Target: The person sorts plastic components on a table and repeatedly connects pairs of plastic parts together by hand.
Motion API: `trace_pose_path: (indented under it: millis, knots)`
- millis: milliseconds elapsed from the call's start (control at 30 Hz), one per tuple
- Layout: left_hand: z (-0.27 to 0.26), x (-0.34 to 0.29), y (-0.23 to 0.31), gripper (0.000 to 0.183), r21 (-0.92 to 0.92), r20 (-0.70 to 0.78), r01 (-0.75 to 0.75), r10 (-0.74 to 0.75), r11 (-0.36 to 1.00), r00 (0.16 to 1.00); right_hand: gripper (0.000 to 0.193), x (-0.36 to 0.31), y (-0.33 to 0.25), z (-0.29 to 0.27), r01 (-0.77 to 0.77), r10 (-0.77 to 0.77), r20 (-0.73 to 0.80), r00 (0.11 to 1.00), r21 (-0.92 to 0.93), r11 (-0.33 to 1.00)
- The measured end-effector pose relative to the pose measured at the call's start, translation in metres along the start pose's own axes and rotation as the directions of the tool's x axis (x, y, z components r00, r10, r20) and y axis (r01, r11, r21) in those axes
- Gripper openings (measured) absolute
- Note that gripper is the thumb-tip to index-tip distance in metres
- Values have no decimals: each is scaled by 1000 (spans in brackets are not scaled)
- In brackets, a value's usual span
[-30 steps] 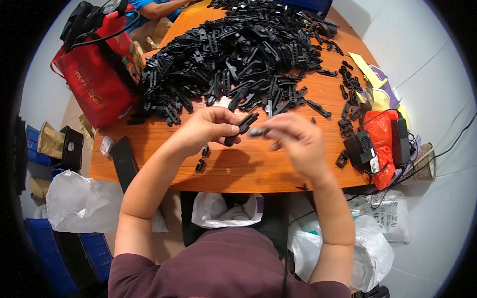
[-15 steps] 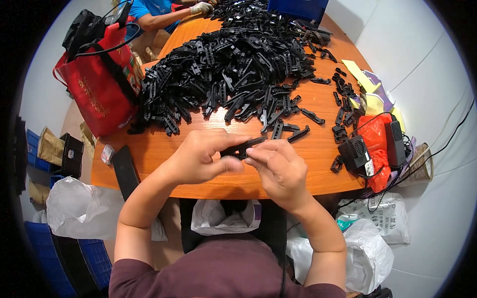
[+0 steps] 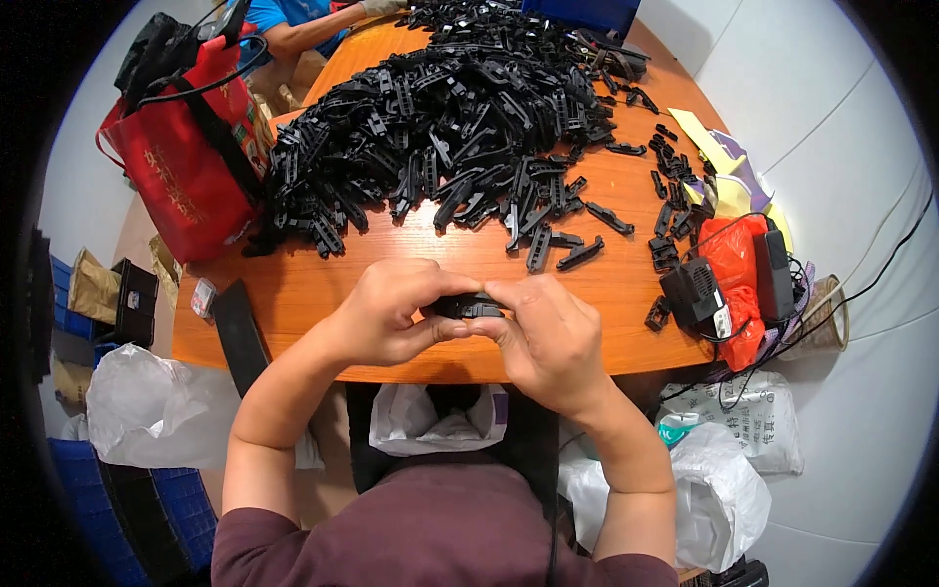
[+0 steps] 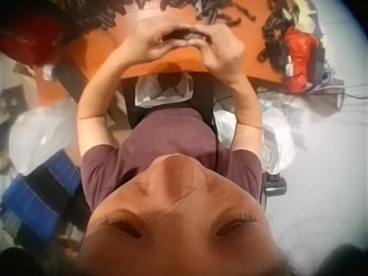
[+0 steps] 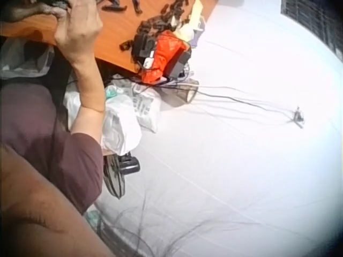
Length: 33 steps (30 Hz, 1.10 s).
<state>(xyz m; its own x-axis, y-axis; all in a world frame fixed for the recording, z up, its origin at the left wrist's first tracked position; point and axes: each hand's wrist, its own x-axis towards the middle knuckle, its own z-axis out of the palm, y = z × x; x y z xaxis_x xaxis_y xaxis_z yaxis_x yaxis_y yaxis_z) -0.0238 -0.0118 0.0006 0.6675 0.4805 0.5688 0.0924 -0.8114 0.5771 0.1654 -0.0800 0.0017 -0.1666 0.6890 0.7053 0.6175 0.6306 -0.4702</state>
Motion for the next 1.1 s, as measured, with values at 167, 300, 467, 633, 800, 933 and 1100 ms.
trace_pose_path:
  millis: [167, 300, 467, 633, 800, 933, 1100]
  knots:
    - [-10, -1, -29, 37, -212, 398, 467, -361, 858, 844, 24, -38, -13, -1, -144, 139, 289, 947, -6, 990]
    - [2, 23, -69, 27, 270, -105, 483, -473, 833, 875, 28, -75, -30, 22, -112, 100, 406, 908, 6, 994]
    - [19, 37, -91, 21, 553, -208, 539, -521, 636, 828, 14, -49, 27, 12, -88, 130, 171, 977, -237, 968]
    - [12, 32, -86, 22, 433, -98, 679, -718, 592, 689, 13, -2, 112, -9, -234, 359, 117, 926, -569, 788]
    - [10, 35, -90, 31, 401, -51, 682, -728, 612, 683, 15, 29, 149, -8, -175, 453, 208, 867, -724, 667]
    - [0, 31, -82, 27, 272, 2, 742, -771, 613, 636, 18, 29, 149, -9, -57, 392, 353, 850, -678, 733]
    - [-13, 21, -81, 16, -313, 88, 789, -812, 528, 578, 25, 14, 147, -11, 32, 278, 359, 891, -660, 750]
